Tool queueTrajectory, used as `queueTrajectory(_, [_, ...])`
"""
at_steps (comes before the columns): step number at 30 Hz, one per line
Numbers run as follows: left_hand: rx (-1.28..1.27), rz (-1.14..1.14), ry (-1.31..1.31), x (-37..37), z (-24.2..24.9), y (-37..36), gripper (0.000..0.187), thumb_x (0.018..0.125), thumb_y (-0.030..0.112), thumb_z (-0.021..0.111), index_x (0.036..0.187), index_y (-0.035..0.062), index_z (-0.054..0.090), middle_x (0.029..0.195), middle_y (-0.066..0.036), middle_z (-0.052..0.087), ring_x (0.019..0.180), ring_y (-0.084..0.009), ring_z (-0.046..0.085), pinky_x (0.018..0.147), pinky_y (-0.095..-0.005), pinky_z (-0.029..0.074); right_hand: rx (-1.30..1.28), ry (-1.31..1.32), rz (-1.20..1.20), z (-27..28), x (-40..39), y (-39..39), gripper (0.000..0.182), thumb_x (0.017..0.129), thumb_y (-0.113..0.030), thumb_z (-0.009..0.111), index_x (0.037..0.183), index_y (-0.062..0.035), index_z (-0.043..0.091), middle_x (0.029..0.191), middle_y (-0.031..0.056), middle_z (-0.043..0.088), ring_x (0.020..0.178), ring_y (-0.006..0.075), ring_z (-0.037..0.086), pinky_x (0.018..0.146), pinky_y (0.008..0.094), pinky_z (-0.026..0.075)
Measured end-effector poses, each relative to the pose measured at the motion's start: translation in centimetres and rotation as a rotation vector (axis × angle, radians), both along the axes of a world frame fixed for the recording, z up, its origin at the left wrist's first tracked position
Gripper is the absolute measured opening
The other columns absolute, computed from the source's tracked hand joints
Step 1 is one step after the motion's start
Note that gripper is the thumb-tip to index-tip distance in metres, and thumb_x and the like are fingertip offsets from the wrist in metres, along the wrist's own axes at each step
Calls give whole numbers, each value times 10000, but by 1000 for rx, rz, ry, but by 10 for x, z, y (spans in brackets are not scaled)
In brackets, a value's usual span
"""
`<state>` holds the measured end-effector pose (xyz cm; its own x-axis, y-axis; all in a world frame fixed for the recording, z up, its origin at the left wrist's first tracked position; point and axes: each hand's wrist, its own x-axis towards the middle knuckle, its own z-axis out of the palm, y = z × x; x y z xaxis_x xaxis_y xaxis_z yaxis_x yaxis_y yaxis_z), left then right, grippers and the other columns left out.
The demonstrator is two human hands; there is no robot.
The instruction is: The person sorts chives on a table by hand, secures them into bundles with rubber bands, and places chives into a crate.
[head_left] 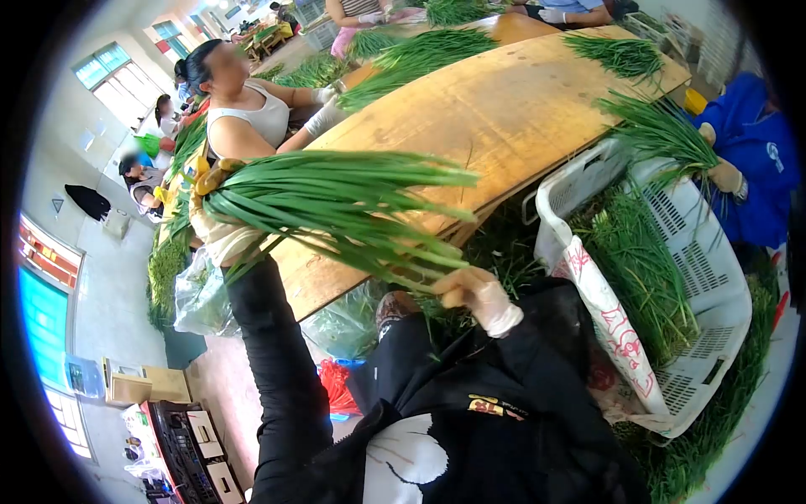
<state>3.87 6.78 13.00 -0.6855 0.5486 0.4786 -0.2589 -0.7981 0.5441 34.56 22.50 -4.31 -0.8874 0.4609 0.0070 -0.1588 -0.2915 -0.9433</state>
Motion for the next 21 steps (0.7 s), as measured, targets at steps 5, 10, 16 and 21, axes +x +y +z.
queueTrajectory(5, [-44,-40,-52,9,-4,-5,368,820,373,433,982,69,561,963,-105,589,891,-264,553,834,-432,419,-18,12,-49,-27,25,41,520,853,-480,440,1045,-16,574,940,73,627,842,106,560,726,241,424])
queueTrajectory(10, [70,-194,-140,52,-2,23,216,821,278,479,802,83,572,731,-27,581,816,-193,530,839,-370,389,-27,343,52,55,-14,27,594,816,-467,505,1192,-10,455,1135,92,528,1024,176,497,864,291,387])
queueTrajectory(16, [141,-84,-179,21,-29,-3,118,783,188,528,792,80,575,782,-19,539,794,-161,498,814,-333,383,-461,621,212,26,12,31,149,860,-191,514,813,-51,500,692,20,480,698,118,487,776,291,414])
queueTrajectory(21, [249,-8,-296,16,-36,-19,100,799,113,519,753,43,574,571,44,453,575,-74,448,758,-275,400,-525,373,275,-33,82,66,321,890,-256,421,950,15,584,567,39,564,645,132,528,780,298,395])
